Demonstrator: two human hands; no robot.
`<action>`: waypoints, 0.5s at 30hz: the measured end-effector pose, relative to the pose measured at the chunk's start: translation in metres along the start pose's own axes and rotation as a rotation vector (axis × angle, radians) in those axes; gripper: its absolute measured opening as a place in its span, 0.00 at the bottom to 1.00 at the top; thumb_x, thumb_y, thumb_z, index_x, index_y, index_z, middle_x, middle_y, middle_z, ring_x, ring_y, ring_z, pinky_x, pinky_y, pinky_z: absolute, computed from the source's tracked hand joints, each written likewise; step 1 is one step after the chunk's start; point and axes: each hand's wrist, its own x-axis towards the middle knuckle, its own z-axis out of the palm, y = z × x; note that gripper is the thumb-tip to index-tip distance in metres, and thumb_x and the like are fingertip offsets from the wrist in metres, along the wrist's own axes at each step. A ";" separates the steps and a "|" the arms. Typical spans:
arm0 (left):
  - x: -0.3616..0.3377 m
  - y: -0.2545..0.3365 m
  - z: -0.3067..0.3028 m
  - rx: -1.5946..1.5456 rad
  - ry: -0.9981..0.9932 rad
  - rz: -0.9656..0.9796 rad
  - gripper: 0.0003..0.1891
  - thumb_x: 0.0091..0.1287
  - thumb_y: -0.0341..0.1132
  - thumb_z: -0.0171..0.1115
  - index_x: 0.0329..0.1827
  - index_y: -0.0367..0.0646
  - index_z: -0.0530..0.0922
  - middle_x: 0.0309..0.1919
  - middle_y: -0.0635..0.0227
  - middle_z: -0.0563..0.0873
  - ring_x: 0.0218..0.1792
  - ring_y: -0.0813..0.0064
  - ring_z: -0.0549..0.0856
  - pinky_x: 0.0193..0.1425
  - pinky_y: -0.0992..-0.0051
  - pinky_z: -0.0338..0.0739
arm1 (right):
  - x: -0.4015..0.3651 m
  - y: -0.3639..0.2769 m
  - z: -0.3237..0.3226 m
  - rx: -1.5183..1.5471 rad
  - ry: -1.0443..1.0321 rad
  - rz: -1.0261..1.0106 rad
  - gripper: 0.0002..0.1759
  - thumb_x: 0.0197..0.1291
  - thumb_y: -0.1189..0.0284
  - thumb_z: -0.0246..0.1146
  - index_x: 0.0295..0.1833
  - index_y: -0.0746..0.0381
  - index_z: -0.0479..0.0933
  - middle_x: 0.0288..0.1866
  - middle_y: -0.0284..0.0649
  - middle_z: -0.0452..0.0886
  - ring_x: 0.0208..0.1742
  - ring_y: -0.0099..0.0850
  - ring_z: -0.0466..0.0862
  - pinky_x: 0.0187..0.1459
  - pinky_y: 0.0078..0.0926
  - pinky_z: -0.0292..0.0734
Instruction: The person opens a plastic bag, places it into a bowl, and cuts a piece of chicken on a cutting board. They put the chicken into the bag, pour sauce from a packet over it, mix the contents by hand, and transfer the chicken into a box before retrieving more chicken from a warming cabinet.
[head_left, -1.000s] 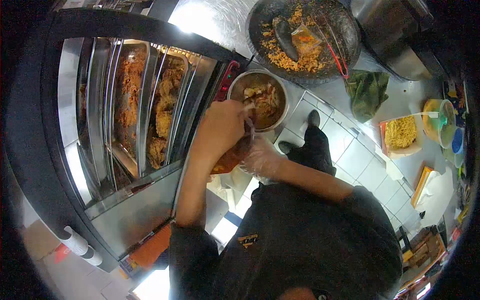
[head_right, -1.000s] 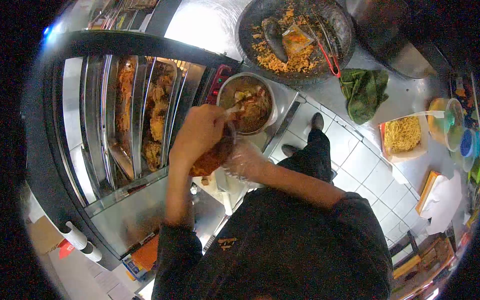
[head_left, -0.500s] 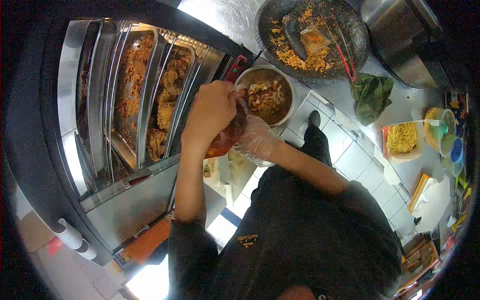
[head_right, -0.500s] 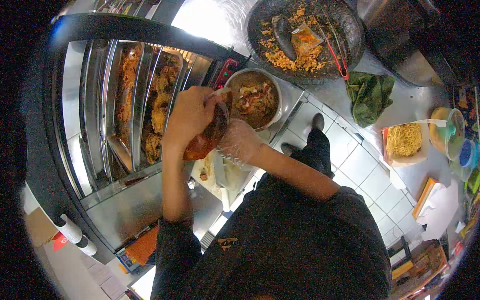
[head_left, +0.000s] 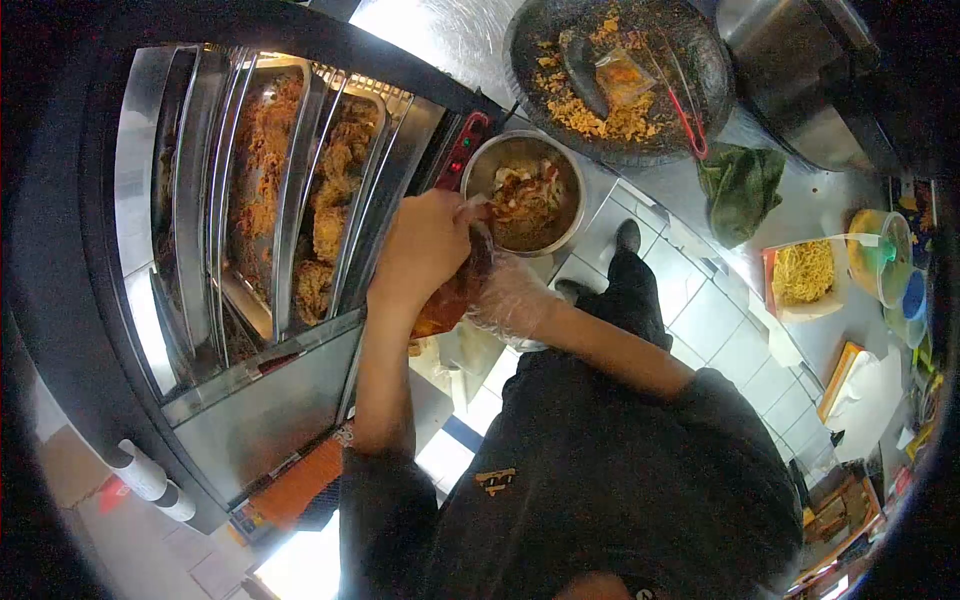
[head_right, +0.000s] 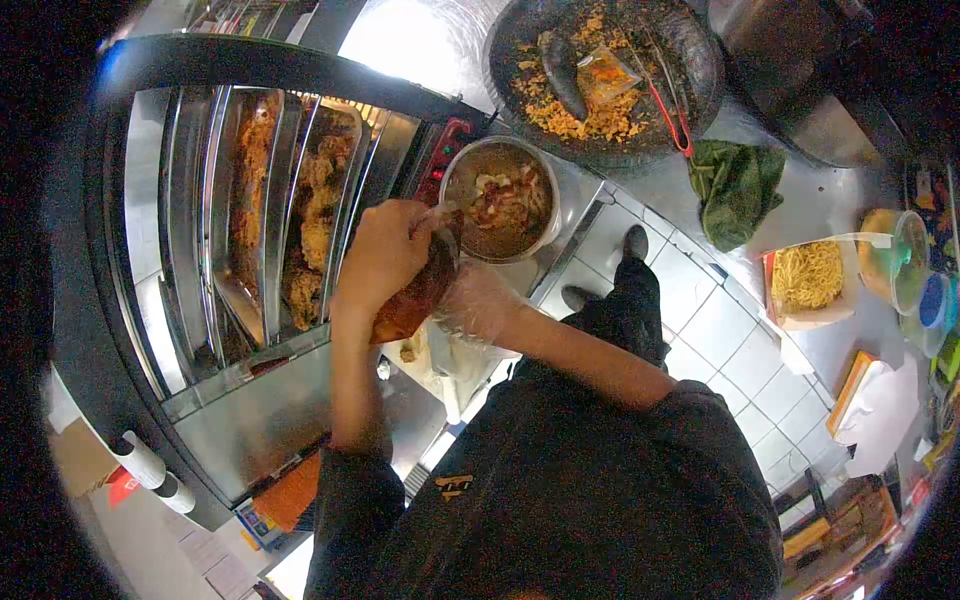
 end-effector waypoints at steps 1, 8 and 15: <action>-0.003 0.000 0.001 0.001 0.000 0.000 0.09 0.65 0.32 0.61 0.39 0.35 0.86 0.34 0.42 0.85 0.39 0.41 0.85 0.47 0.51 0.79 | -0.003 -0.001 0.001 0.001 0.001 0.000 0.14 0.55 0.70 0.61 0.46 0.60 0.83 0.46 0.47 0.86 0.48 0.44 0.85 0.52 0.43 0.80; -0.009 0.003 0.008 -0.085 0.024 0.038 0.09 0.64 0.32 0.62 0.38 0.36 0.86 0.33 0.42 0.85 0.39 0.41 0.85 0.46 0.52 0.79 | -0.012 -0.008 -0.021 0.036 -0.135 0.001 0.15 0.52 0.71 0.62 0.46 0.61 0.83 0.44 0.48 0.86 0.47 0.46 0.85 0.52 0.42 0.81; -0.005 0.021 0.008 -0.116 0.018 0.045 0.09 0.64 0.33 0.63 0.36 0.35 0.85 0.33 0.42 0.85 0.39 0.41 0.85 0.46 0.52 0.79 | -0.010 -0.012 -0.041 -0.001 -0.145 0.088 0.14 0.51 0.70 0.63 0.44 0.60 0.84 0.44 0.46 0.87 0.47 0.46 0.85 0.53 0.45 0.80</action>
